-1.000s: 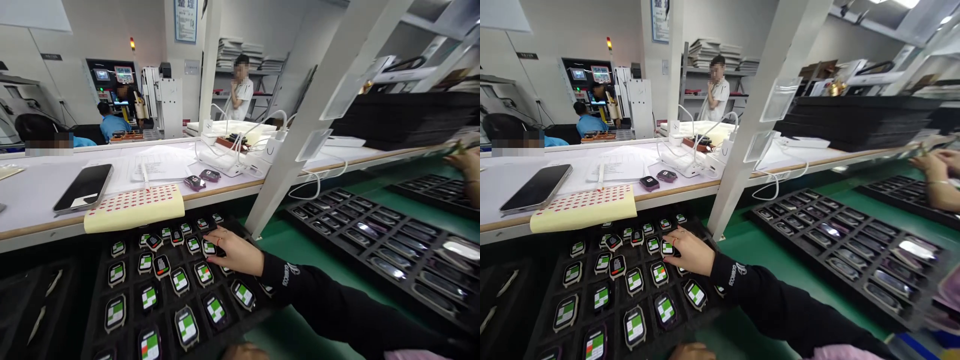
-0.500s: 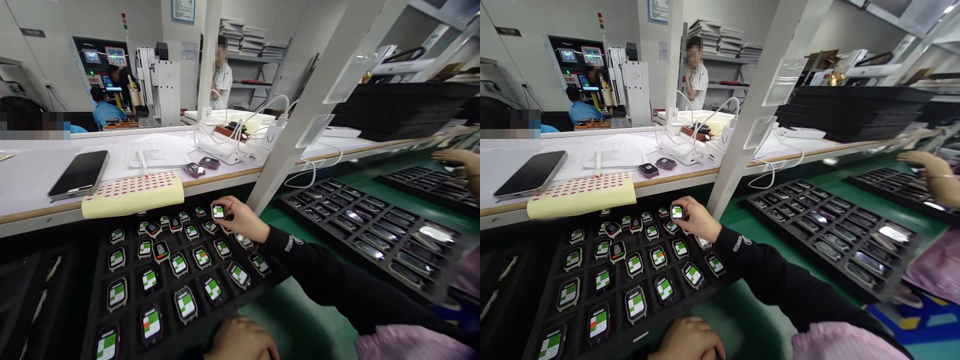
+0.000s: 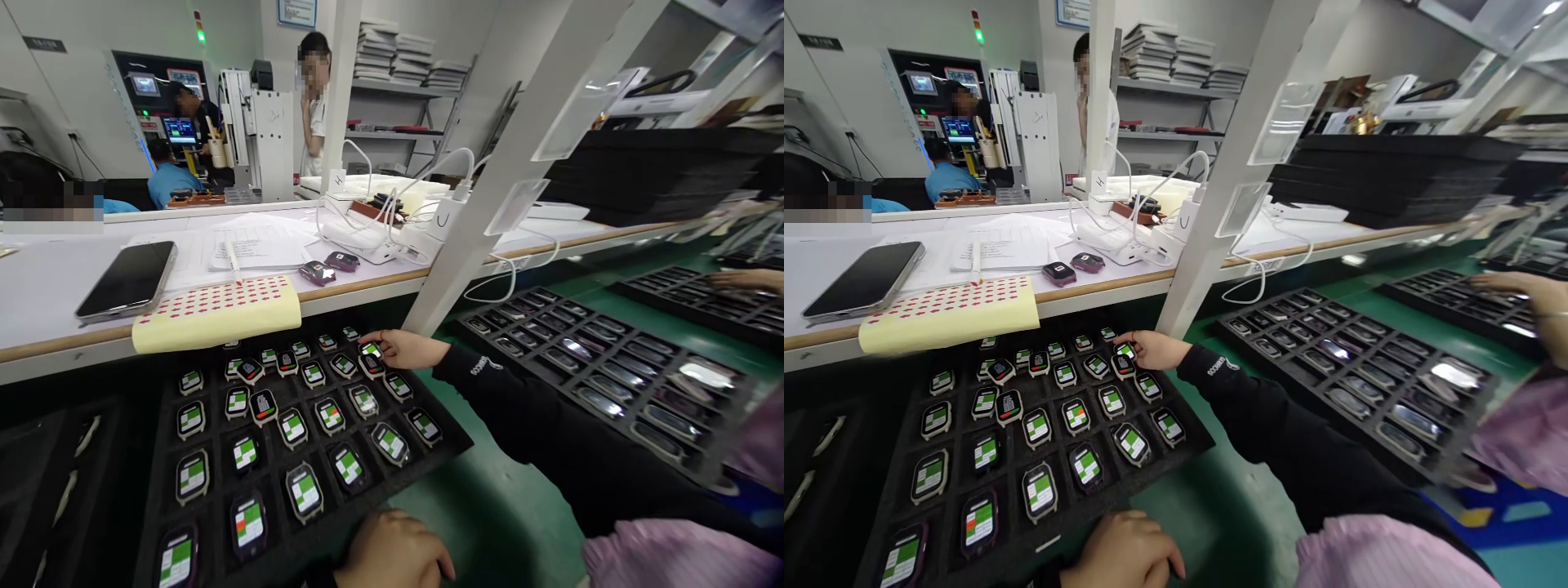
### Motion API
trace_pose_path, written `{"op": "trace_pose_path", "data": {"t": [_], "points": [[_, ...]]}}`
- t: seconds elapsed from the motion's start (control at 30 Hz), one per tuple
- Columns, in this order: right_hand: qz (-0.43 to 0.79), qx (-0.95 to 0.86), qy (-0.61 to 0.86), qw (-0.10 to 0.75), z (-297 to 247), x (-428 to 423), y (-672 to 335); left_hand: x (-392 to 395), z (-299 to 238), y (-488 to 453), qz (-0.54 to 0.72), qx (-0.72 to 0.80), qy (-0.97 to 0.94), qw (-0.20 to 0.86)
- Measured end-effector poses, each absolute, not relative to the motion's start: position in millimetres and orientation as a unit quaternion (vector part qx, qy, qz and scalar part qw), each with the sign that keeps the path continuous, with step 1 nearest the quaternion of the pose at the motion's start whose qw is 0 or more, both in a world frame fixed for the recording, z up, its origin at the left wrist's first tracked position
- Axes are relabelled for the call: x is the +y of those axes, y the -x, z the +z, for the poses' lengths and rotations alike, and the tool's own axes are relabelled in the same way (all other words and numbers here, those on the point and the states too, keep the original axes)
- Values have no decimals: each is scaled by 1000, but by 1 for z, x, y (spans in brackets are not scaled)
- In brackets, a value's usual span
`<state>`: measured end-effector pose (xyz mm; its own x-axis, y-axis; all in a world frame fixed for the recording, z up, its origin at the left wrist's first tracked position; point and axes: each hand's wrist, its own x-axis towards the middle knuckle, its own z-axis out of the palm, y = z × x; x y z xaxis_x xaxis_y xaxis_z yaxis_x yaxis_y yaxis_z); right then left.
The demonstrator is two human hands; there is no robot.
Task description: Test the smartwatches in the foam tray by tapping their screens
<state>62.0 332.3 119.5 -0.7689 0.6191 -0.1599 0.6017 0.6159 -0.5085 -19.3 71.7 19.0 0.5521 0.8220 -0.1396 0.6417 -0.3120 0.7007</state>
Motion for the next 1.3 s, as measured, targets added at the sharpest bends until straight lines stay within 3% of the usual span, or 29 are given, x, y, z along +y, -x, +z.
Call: {"op": "trace_pose_path", "data": {"t": [0.17, 0.43, 0.8, 1.0, 1.3], "points": [[295, -903, 314, 9, 117, 334, -64, 71, 20, 20, 125, 461, -799, 365], [204, -917, 318, 133, 113, 311, -81, 70, 17, 21, 151, 455, -805, 350], [184, -946, 225, 141, 112, 296, -76, 64, 11, 20, 142, 441, -832, 306], [148, -954, 184, 187, 115, 290, -51, 65, 5, 16, 134, 430, -844, 292], [150, -972, 114, 137, 113, 272, 45, 66, 9, 20, 109, 406, -860, 289]]}}
